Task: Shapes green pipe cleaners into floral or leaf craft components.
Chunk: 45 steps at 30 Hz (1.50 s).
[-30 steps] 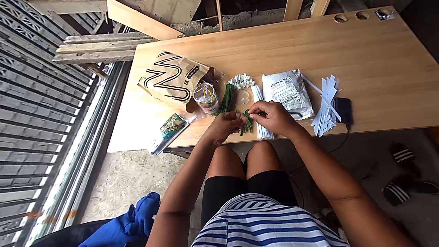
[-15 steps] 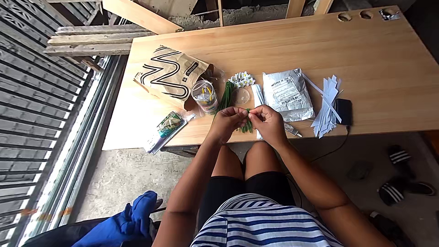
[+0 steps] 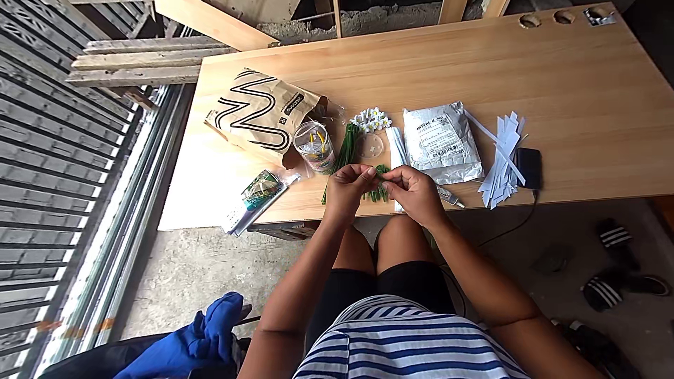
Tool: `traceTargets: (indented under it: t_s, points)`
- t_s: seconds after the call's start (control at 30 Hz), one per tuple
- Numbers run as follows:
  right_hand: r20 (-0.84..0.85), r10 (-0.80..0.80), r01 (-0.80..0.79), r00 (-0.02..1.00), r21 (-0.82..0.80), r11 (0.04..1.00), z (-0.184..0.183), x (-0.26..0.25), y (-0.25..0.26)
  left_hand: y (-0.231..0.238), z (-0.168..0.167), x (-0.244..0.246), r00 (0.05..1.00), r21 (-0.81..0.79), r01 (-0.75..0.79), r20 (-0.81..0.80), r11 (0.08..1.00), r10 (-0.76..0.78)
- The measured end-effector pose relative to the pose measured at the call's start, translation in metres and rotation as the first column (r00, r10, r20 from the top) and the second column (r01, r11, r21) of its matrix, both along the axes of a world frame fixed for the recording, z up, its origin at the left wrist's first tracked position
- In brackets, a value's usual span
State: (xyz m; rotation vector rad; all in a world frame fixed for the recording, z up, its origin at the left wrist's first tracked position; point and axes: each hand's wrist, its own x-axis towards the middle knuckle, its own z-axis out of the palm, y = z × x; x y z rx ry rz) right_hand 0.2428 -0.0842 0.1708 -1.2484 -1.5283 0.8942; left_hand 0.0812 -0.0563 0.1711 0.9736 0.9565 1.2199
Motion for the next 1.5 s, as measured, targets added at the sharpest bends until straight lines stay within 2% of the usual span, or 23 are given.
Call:
traceTargets:
  t_s: [0.07, 0.17, 0.27, 0.4, 0.47, 0.53, 0.6, 0.7, 0.77, 0.9, 1.0, 1.1, 1.2, 1.27, 1.37, 1.5]
  points:
    - [0.08, 0.013, -0.013, 0.997, 0.005, 1.0, 0.002, 0.008, 0.004, -0.007, -0.001, -0.004, 0.999, -0.013, 0.028, 0.023, 1.0, -0.028]
    - [0.256, 0.206, -0.215, 0.945, 0.01, 0.977, 0.015, 0.028, 0.014, -0.005, 0.007, -0.023, 0.971, -0.161, 0.24, 0.055, 0.957, -0.234]
    - [0.443, 0.41, -0.443, 0.797, -0.032, 0.896, 0.033, 0.038, 0.024, 0.008, 0.01, -0.034, 0.88, -0.266, 0.467, 0.043, 0.843, -0.474]
    - [0.581, 0.506, -0.532, 0.637, -0.144, 0.835, 0.058, 0.036, 0.031, 0.017, 0.014, -0.029, 0.781, -0.321, 0.591, -0.003, 0.74, -0.625]
    - [0.609, 0.513, -0.542, 0.604, -0.157, 0.825, 0.065, 0.036, 0.032, 0.015, 0.018, -0.026, 0.772, -0.33, 0.593, -0.027, 0.734, -0.635]
    - [0.624, 0.512, -0.551, 0.591, -0.151, 0.82, 0.068, 0.038, 0.032, 0.01, 0.022, -0.022, 0.792, -0.324, 0.556, -0.072, 0.766, -0.606]
    - [0.645, 0.508, -0.554, 0.571, -0.154, 0.818, 0.072, 0.041, 0.032, 0.008, 0.021, -0.021, 0.792, -0.286, 0.551, -0.115, 0.784, -0.599]
    - [0.697, 0.514, -0.6, 0.499, -0.15, 0.786, 0.072, 0.04, 0.032, 0.008, 0.015, -0.02, 0.739, -0.206, 0.602, -0.225, 0.772, -0.636]
    - [0.723, 0.507, -0.627, 0.469, -0.132, 0.767, 0.071, 0.037, 0.032, 0.007, 0.012, -0.016, 0.75, -0.186, 0.587, -0.242, 0.788, -0.616]
    - [0.755, 0.424, -0.576, 0.5, -0.075, 0.814, 0.076, 0.038, 0.028, 0.004, 0.011, -0.011, 0.825, -0.183, 0.501, -0.195, 0.846, -0.53]
    - [0.775, 0.266, -0.501, 0.573, 0.074, 0.862, 0.07, 0.04, 0.019, 0.0, 0.007, -0.01, 0.87, -0.123, 0.437, -0.194, 0.891, -0.454]
    - [0.72, 0.124, -0.395, 0.682, 0.221, 0.892, 0.057, 0.039, 0.007, -0.003, 0.002, -0.009, 0.906, -0.067, 0.386, -0.159, 0.92, -0.392]
    - [0.569, 0.026, -0.22, 0.822, 0.275, 0.936, 0.042, 0.034, -0.005, -0.013, -0.001, -0.009, 0.921, 0.001, 0.344, -0.197, 0.939, -0.338]
    - [0.416, -0.009, -0.106, 0.909, 0.253, 0.962, 0.03, 0.03, -0.011, -0.016, -0.002, -0.007, 0.936, 0.019, 0.318, -0.168, 0.948, -0.311]
    - [0.139, -0.03, 0.008, 0.99, 0.153, 0.988, 0.014, 0.022, -0.018, -0.012, -0.006, -0.003, 0.957, 0.018, 0.29, -0.023, 0.957, -0.29]
    - [-0.233, -0.059, 0.057, 0.971, -0.015, 0.998, 0.006, 0.007, -0.026, -0.019, -0.003, 0.0, 0.968, 0.013, 0.251, 0.022, 0.968, -0.251]
